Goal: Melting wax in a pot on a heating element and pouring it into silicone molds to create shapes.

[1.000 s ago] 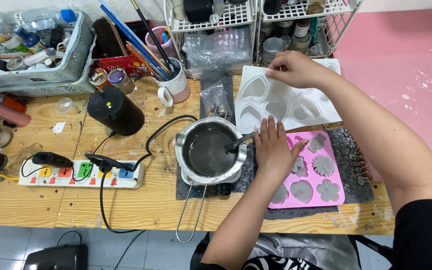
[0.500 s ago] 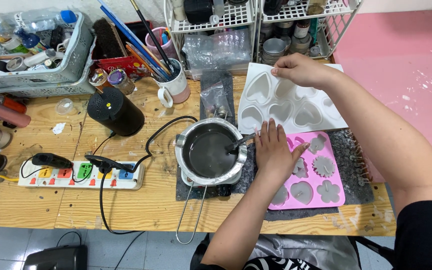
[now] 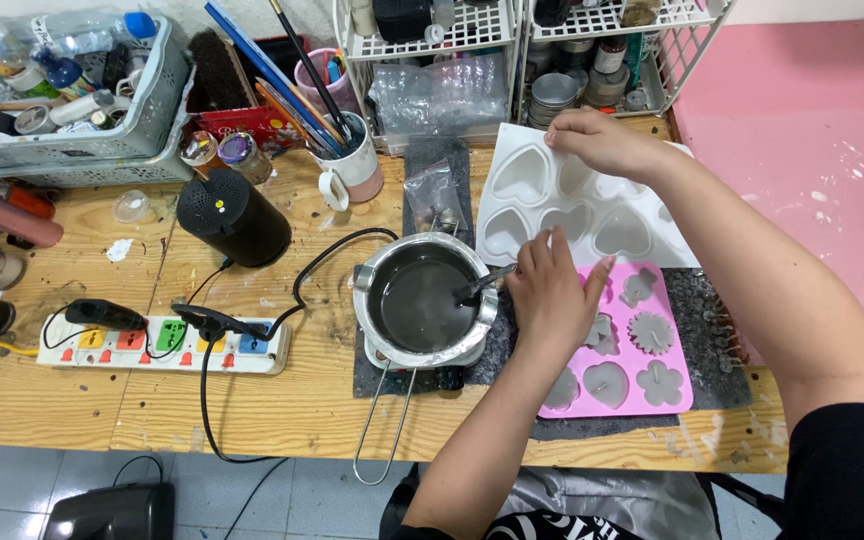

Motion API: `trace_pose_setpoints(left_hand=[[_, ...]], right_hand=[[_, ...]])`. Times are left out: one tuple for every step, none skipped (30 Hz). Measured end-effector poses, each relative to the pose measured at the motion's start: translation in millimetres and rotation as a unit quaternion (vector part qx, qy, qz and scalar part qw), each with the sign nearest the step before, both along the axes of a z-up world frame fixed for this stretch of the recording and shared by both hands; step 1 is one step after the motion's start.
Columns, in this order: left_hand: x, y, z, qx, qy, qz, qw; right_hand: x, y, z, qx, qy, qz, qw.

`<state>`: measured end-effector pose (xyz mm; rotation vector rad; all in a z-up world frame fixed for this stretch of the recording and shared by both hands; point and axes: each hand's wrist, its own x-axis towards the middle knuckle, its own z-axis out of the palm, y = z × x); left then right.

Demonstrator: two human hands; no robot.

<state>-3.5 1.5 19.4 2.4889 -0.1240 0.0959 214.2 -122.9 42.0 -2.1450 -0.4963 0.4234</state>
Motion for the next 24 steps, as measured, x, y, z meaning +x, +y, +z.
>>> trace_pose_setpoints(left_hand=[[2,0,2,0.000,0.001,0.001,1.000],[4,-1,3,-0.039,-0.019,0.018,0.999],[4,-2,5,-0.078,-0.039,0.034,0.996],[7,-5,1,-0.078,-0.037,0.035,0.996],[10,-8,-2,-0.132,-0.097,0.041,0.986],[14,-11,-4,-0.185,-0.157,0.047,0.969],[25,-17,-11,-0.185,-0.158,0.048,0.969],[36,-23,-17,-0.251,-0.174,0.062,0.950],[47,-28,-23,-0.316,-0.188,0.076,0.927],[60,-34,-27,-0.317,-0.188,0.078,0.926],[75,-39,-30,-0.358,-0.190,0.127,0.905],[89,-45,-33,-0.398,-0.190,0.176,0.880],[95,-47,-29,-0.399,-0.192,0.176,0.879],[101,-48,-25,-0.424,-0.186,0.222,0.858],[108,-51,-21,-0.448,-0.179,0.268,0.834],[112,-53,-24,-0.449,-0.181,0.267,0.833],[116,-55,-27,-0.523,-0.201,0.268,0.783],[119,-57,-31,-0.593,-0.219,0.267,0.727],[119,-58,-31,-0.593,-0.220,0.267,0.727],[119,-58,-31,-0.599,-0.228,0.268,0.719],[119,-58,-31,-0.604,-0.235,0.270,0.712],[119,-58,-34,-0.603,-0.235,0.270,0.713],[121,-58,-38,-0.603,-0.244,0.268,0.711],[123,-57,-41,-0.602,-0.252,0.265,0.710]], right_hand=[[-2,0,0,0.000,0.001,0.001,1.000],[-4,0,1,-0.020,-0.054,0.022,0.998],[-7,-1,0,-0.040,-0.108,0.042,0.992],[-9,-1,-2,-0.041,-0.106,0.043,0.993],[-10,-2,-4,-0.039,-0.144,0.054,0.987],[-11,-2,-5,-0.037,-0.182,0.066,0.980],[-13,-2,-4,-0.037,-0.183,0.067,0.980],[-16,-2,-3,-0.032,-0.213,0.069,0.974],[-19,-2,-3,-0.027,-0.242,0.072,0.967],[-23,-3,-2,-0.027,-0.241,0.073,0.967],[-26,-4,0,-0.019,-0.255,0.075,0.964],[-29,-5,1,-0.010,-0.270,0.077,0.960],[-31,-7,1,-0.010,-0.271,0.077,0.959],[-33,-9,1,0.000,-0.292,0.083,0.953],[-35,-12,2,0.009,-0.312,0.088,0.946],[-38,-13,5,0.009,-0.315,0.089,0.945],[-41,-13,6,0.029,-0.297,0.076,0.951],[-45,-14,8,0.050,-0.280,0.063,0.957],[-46,-15,8,0.050,-0.281,0.063,0.956],[-46,-17,8,0.060,-0.271,0.050,0.959],[-48,-18,7,0.071,-0.261,0.037,0.962],[-47,-21,3,0.072,-0.261,0.038,0.962],[-45,-23,0,0.103,-0.210,0.038,0.971],[-44,-24,-3,0.134,-0.158,0.039,0.977]])
